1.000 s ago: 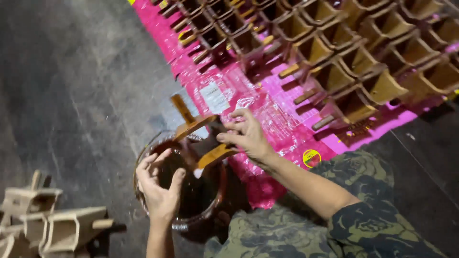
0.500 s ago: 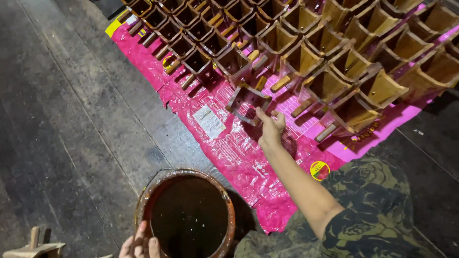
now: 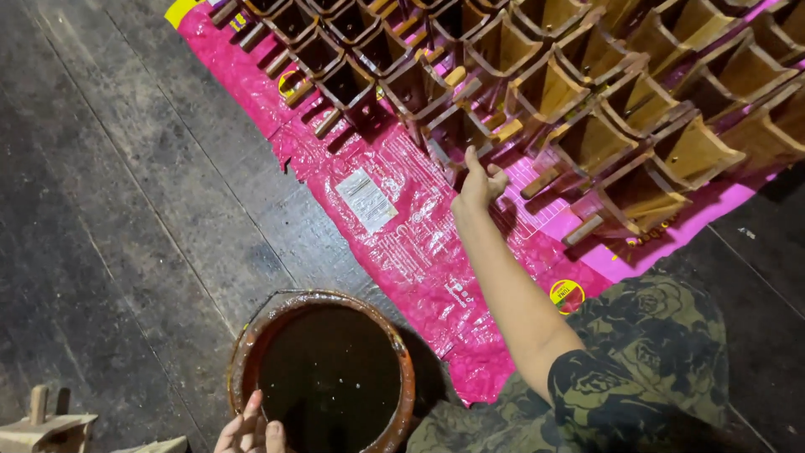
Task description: Dipping wooden components into a bucket of stain and arranging them on a mat to dry.
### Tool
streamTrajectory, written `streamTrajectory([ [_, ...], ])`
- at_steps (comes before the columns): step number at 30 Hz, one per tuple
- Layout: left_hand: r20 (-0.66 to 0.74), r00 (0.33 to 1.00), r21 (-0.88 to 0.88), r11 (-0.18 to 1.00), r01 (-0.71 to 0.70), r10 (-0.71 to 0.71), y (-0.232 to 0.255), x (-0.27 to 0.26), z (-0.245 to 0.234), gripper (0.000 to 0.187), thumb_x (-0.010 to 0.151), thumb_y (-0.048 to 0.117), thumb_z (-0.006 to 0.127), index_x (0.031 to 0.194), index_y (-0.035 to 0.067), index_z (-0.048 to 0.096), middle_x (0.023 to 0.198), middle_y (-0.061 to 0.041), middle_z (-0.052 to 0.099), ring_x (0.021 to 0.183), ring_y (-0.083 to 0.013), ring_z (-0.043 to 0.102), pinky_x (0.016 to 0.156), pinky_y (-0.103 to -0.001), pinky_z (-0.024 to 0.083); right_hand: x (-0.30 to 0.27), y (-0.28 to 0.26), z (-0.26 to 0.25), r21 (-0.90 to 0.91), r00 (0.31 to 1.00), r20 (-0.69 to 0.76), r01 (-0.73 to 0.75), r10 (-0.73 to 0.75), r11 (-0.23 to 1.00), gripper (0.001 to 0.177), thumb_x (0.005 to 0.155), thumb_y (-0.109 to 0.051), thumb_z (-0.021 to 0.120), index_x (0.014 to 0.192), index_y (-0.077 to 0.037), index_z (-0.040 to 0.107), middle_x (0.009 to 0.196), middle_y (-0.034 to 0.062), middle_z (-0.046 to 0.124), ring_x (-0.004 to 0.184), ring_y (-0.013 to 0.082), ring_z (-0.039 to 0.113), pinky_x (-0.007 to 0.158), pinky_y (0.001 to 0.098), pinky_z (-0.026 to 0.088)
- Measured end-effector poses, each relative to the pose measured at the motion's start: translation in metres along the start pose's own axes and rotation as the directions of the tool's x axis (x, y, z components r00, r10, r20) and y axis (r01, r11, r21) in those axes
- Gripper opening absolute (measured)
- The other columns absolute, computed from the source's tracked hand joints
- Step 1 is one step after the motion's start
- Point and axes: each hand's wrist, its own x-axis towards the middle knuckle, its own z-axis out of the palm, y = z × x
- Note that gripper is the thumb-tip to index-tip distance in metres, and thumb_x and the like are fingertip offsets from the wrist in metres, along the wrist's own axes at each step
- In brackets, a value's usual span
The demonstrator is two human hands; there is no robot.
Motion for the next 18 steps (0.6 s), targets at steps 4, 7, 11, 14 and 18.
streamTrajectory([
  [4, -0.114, 0.993, -0.017, 1.000, -0.014, 0.012, 0.004, -0.003, 0.014, 0.039, 0.095, 0.007, 0.062, 0.128, 0.010, 0.042, 0.134, -0.026, 0.064, 0.116, -0.0216, 0.063, 0.092, -0.024, 0.048, 0.006, 0.007, 0.004, 0.008, 1.000, -0.013, 0.022, -0.022, 1.000, 0.048, 0.081, -0.027, 0.083, 0.104, -0.019, 0.041, 0.126, 0.0054, 0.048, 0.120, 0.0243, 0.053, 0.112, 0.0469, 0.041],
  [7, -0.101, 0.995, -0.106, 0.994, -0.023, 0.013, 0.001, -0.005, 0.012, 0.042, 0.091, 0.004, 0.063, 0.128, 0.008, 0.043, 0.134, -0.030, 0.063, 0.130, -0.0265, 0.062, 0.105, -0.026, 0.046, 0.016, 0.019, 0.004, -0.014, 0.997, -0.008, 0.077, -0.078, 0.997, 0.051, 0.079, -0.034, 0.083, 0.103, -0.019, 0.040, 0.122, 0.0044, 0.048, 0.116, 0.0232, 0.053, 0.110, 0.0458, 0.043],
  [11, -0.115, 0.993, -0.182, 0.981, -0.061, 0.040, 0.006, -0.009, 0.011, 0.045, 0.090, 0.007, 0.066, 0.129, 0.002, 0.044, 0.133, -0.033, 0.061, 0.129, -0.0340, 0.062, 0.114, -0.033, 0.046, 0.018, 0.024, -0.002, -0.078, 0.989, 0.058, 0.140, -0.136, 0.987, 0.054, 0.078, -0.037, 0.083, 0.107, -0.019, 0.041, 0.116, 0.0029, 0.049, 0.109, 0.0192, 0.052, 0.111, 0.0418, 0.042],
  [14, -0.110, 0.994, -0.086, 0.996, -0.001, -0.008, 0.024, -0.002, -0.001, 0.040, 0.091, -0.003, 0.062, 0.127, 0.001, 0.044, 0.135, -0.030, 0.060, 0.131, -0.0322, 0.059, 0.118, -0.038, 0.044, 0.085, 0.065, 0.009, -0.018, 0.937, -0.035, 0.346, -0.346, 0.938, 0.060, 0.065, -0.044, 0.091, 0.093, -0.015, 0.046, 0.090, 0.0009, 0.056, 0.080, 0.0173, 0.054, 0.077, 0.0345, 0.048],
  [18, -0.217, 0.975, -0.006, 0.999, -0.052, 0.050, 0.000, 0.012, -0.024, 0.042, 0.092, 0.001, 0.068, 0.128, 0.001, 0.047, 0.134, -0.023, 0.060, 0.127, -0.0304, 0.061, 0.114, -0.037, 0.047, 0.120, 0.070, 0.000, 0.043, 0.941, 0.110, 0.317, -0.320, 0.947, 0.056, 0.066, -0.034, 0.094, 0.084, -0.014, 0.045, 0.084, 0.0044, 0.057, 0.074, 0.0194, 0.055, 0.068, 0.0358, 0.050],
])
